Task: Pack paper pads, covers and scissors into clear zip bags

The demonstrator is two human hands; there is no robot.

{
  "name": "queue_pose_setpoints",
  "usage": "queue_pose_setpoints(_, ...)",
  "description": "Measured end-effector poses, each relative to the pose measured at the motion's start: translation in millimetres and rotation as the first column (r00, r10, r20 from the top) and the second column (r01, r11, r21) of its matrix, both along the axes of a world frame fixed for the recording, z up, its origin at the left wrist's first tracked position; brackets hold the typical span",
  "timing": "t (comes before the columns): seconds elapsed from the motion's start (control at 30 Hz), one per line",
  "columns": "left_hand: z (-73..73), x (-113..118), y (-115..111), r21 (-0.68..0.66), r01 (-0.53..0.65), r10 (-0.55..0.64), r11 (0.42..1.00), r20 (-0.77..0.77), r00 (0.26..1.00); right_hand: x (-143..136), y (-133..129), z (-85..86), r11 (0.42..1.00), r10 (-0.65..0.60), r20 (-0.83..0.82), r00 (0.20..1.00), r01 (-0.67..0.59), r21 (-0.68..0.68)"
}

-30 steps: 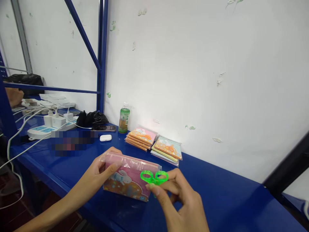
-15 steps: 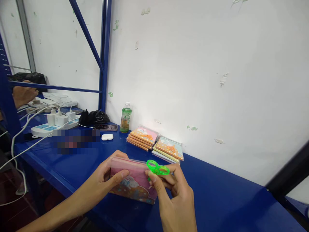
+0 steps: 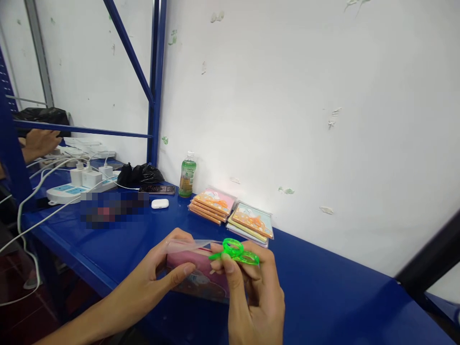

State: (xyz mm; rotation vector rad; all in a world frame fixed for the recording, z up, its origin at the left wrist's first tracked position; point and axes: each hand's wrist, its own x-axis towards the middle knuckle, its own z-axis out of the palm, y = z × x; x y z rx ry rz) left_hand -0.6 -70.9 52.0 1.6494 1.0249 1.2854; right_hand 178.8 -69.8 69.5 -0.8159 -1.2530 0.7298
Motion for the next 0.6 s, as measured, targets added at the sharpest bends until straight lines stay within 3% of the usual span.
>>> queue_pose_setpoints(0.23,-3.0,0,2,-0.009,0.026,-0.026,1.000,0.027,0.999,14,8,1.1,0.972,-0.071,0.392,0.917,-0.025,0.233)
queue_pose_setpoints(0.4,-4.3,1,1,-0.042,0.049,-0.045,0.998,0.082,0.996,15,-1,5.7,0.982,-0.183,0.303,0.935,0.160,0.099)
queue_pose_setpoints(0.5,-4.9,1,1,-0.030,0.021,-0.019,0.999,0.066,0.998,16,-1,5.9,0.982,-0.190,0.208,0.960,0.190,0.020)
queue_pose_setpoints(0.6,-6.2,0,3,0.002,-0.004,0.003,1.000,0.052,0.999,15,2,3.7,0.977,-0.215,0.137,0.967,0.213,0.031)
